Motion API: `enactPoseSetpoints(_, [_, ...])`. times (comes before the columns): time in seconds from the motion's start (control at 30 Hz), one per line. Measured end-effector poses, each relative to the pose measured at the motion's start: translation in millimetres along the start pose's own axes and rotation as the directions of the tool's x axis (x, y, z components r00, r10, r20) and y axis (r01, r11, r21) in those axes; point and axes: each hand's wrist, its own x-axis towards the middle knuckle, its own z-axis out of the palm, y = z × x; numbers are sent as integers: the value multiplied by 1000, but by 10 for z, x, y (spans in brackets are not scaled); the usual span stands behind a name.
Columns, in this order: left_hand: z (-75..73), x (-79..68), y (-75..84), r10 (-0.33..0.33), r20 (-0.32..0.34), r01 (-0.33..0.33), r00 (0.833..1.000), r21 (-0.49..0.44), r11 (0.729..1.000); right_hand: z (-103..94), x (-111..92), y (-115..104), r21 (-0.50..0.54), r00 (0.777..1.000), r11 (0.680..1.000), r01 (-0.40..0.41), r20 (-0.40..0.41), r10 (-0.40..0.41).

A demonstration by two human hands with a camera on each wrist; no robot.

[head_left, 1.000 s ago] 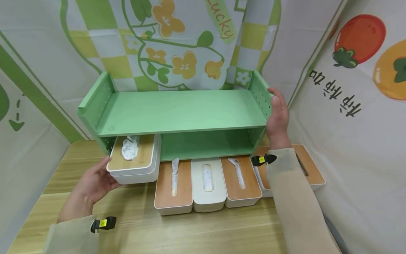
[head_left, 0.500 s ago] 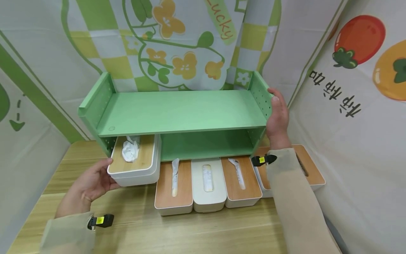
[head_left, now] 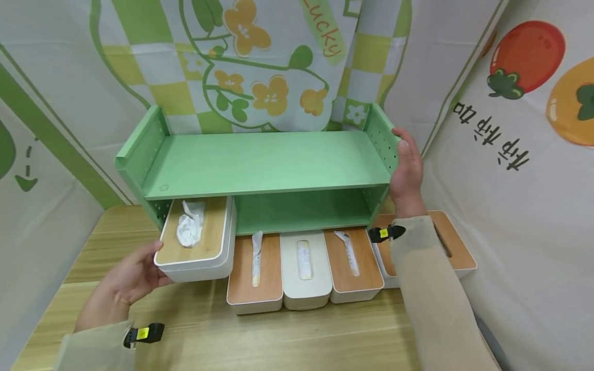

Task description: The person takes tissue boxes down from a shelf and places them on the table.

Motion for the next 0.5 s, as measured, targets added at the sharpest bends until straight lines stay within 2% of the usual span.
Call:
enactPoseSetpoints(0.2, [25, -63, -38, 34, 32, -35, 999, 41, 999, 1, 2, -2, 3, 1000, 1000, -2, -2, 2])
enactPoseSetpoints(0.5, [1, -180, -116, 42, 106, -42, 994, -3, 999, 6, -7, -24, -40, 1000, 999, -10, -4, 10])
